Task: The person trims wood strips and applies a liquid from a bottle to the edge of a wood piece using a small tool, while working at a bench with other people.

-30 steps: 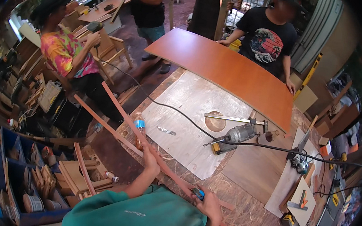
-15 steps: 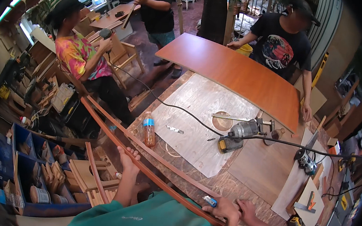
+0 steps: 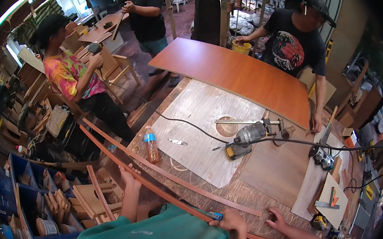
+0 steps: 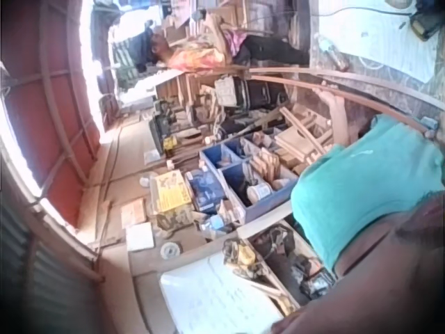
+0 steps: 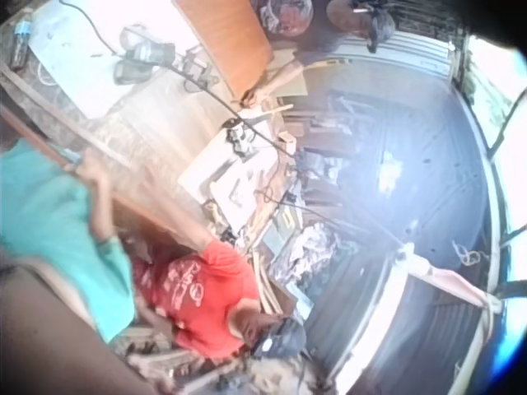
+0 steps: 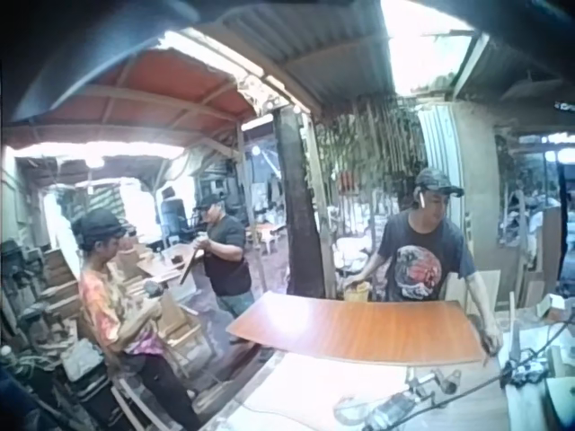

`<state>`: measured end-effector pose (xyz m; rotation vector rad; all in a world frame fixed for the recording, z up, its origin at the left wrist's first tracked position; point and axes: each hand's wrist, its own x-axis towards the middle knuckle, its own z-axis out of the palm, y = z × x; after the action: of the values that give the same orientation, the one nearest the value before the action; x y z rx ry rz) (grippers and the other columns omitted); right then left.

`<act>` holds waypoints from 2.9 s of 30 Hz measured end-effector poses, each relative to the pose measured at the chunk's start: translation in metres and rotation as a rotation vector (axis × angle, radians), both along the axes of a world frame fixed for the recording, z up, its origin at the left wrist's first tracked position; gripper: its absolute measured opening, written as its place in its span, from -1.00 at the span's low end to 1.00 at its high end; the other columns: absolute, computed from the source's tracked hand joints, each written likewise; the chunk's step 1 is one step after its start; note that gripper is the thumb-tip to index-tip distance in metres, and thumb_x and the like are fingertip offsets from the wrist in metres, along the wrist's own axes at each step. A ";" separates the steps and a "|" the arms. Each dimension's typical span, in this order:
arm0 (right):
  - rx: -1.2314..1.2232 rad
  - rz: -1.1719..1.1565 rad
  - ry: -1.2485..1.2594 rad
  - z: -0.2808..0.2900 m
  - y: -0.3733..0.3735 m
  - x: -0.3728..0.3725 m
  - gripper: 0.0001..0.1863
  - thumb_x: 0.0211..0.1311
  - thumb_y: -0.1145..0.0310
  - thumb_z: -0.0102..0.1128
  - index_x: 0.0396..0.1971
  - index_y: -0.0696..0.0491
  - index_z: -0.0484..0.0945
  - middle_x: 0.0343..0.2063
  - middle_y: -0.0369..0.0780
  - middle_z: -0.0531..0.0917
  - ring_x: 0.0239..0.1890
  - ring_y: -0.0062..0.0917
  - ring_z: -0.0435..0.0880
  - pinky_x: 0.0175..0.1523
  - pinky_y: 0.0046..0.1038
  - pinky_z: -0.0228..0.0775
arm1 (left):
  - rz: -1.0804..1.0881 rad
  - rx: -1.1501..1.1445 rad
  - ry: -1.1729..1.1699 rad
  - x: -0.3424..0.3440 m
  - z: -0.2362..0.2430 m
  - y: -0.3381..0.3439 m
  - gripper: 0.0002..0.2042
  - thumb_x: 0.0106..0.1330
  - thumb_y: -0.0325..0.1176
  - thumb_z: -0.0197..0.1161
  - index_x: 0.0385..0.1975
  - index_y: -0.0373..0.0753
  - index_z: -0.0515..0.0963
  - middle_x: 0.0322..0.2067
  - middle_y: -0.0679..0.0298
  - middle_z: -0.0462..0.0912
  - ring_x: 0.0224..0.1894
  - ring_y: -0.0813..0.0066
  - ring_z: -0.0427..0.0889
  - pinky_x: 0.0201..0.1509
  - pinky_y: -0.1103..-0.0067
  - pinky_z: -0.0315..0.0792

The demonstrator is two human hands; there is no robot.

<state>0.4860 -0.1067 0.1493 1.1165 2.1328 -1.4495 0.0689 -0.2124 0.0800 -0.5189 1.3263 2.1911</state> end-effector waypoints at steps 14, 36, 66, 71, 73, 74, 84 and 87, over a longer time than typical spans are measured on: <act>0.325 -0.068 -0.293 -0.048 0.007 0.011 -0.55 -0.19 -0.04 0.49 -0.31 -0.07 0.69 -0.38 -0.08 0.70 -0.24 -0.16 0.68 -0.13 -0.18 0.51 | -0.382 -0.626 0.183 0.011 -0.084 -0.004 -0.64 0.43 0.00 0.02 -0.14 -0.18 0.52 -0.31 0.34 0.56 -0.30 0.53 0.51 -0.32 0.47 0.36; 0.496 -0.215 0.055 -0.063 -0.011 -0.013 -0.65 -0.12 0.27 0.47 -0.32 0.15 0.64 -0.19 -0.06 0.65 -0.20 -0.10 0.63 -0.07 -0.19 0.45 | -0.263 -0.715 0.323 -0.013 -0.105 -0.008 -0.70 0.39 -0.18 0.15 -0.37 -0.34 0.54 -0.56 0.30 0.55 -0.56 0.53 0.49 -0.47 0.57 0.38; 0.634 -0.664 0.032 -0.075 -0.058 0.005 -0.58 0.01 0.20 0.41 -0.12 0.04 0.59 -0.17 -0.11 0.52 -0.22 -0.11 0.62 -0.18 -0.17 0.48 | -0.539 -0.575 0.209 -0.007 -0.100 -0.031 -0.84 0.27 -0.31 0.35 -0.30 -0.25 0.62 -0.52 0.44 0.54 -0.54 0.69 0.38 -0.48 0.69 0.33; 0.526 -0.698 0.129 -0.065 -0.069 0.005 -0.60 0.16 -0.01 0.26 -0.22 0.03 0.61 -0.25 -0.07 0.59 -0.26 -0.08 0.63 -0.19 -0.11 0.47 | -0.645 -0.544 0.257 -0.005 -0.107 -0.042 -0.79 0.28 -0.33 0.32 -0.14 -0.21 0.63 -0.48 0.47 0.53 -0.53 0.69 0.40 -0.42 0.75 0.35; 0.372 -0.623 0.092 -0.068 -0.071 0.007 -0.60 0.21 -0.04 0.19 -0.33 0.04 0.61 -0.42 -0.03 0.64 -0.32 -0.05 0.63 -0.20 -0.07 0.46 | -0.541 -0.729 0.425 -0.001 -0.108 -0.038 -0.78 0.25 -0.38 0.34 -0.13 -0.27 0.62 -0.47 0.46 0.53 -0.52 0.71 0.41 -0.41 0.73 0.37; 0.363 -0.604 0.044 -0.063 -0.069 0.003 -0.56 0.26 -0.08 0.11 -0.39 0.05 0.60 -0.50 -0.01 0.64 -0.35 -0.02 0.63 -0.20 -0.06 0.44 | -0.478 -0.764 0.647 -0.011 -0.119 -0.044 -0.77 0.23 -0.40 0.37 -0.14 -0.30 0.62 -0.49 0.47 0.52 -0.52 0.74 0.39 -0.43 0.74 0.35; 0.260 -0.783 0.102 -0.061 -0.072 0.033 -0.68 0.36 0.14 0.05 -0.25 0.13 0.56 -0.42 0.04 0.62 -0.30 0.01 0.59 -0.18 -0.11 0.38 | -0.687 -0.578 1.048 0.036 -0.092 -0.006 -0.64 0.34 -0.58 0.13 0.13 -0.50 0.35 -0.22 0.14 0.63 -0.22 0.50 0.63 -0.09 0.68 0.51; 0.285 -0.929 0.151 -0.061 -0.070 0.055 -0.69 0.35 0.17 0.06 -0.22 0.13 0.56 -0.42 0.03 0.62 -0.32 -0.03 0.61 -0.20 -0.15 0.40 | -0.855 -0.399 0.863 0.070 -0.073 0.008 -0.66 0.37 -0.53 0.14 0.10 -0.49 0.37 -0.15 0.05 0.64 -0.17 0.46 0.66 -0.10 0.64 0.55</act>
<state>0.5409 -0.1767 0.0882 2.3861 2.0334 -1.6072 0.1386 -0.2043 0.0071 0.8472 1.9259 1.4111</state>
